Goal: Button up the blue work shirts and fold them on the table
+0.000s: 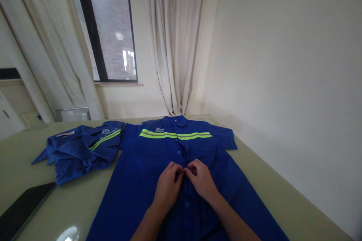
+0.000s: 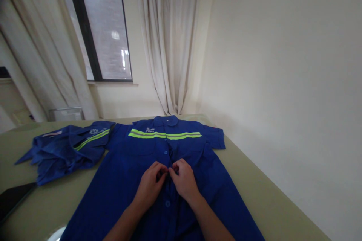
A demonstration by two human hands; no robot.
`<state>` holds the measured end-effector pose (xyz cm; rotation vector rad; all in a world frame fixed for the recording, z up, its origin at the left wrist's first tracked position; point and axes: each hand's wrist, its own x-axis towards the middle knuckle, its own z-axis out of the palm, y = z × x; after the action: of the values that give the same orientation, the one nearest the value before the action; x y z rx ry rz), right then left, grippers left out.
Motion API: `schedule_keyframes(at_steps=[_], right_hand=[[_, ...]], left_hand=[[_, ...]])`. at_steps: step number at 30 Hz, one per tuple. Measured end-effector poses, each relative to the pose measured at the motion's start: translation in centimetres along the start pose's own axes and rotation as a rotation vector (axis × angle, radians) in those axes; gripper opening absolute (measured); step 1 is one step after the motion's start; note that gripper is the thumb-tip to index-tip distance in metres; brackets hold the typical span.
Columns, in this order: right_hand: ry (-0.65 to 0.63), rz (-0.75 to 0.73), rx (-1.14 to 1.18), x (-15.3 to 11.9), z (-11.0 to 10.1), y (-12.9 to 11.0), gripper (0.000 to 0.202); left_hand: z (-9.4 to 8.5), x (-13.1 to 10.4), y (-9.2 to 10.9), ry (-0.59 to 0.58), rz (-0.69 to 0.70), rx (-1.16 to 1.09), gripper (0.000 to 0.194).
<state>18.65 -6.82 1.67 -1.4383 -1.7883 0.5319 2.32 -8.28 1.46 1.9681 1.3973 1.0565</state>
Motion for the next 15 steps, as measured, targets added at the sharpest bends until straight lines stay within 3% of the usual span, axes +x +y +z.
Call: schedule_keyframes(at_steps=[5,15], right_hand=[[-0.069,-0.002,0.163,0.18,-0.24,0.3,0.005],[-0.084,0.0,0.186,0.2,-0.28,0.17,0.005]], left_hand=[[0.06,0.0,-0.24,0.006,-0.019,0.019,0.015],[0.23,-0.05,-0.57,0.047,-0.023,0.02,0.013]])
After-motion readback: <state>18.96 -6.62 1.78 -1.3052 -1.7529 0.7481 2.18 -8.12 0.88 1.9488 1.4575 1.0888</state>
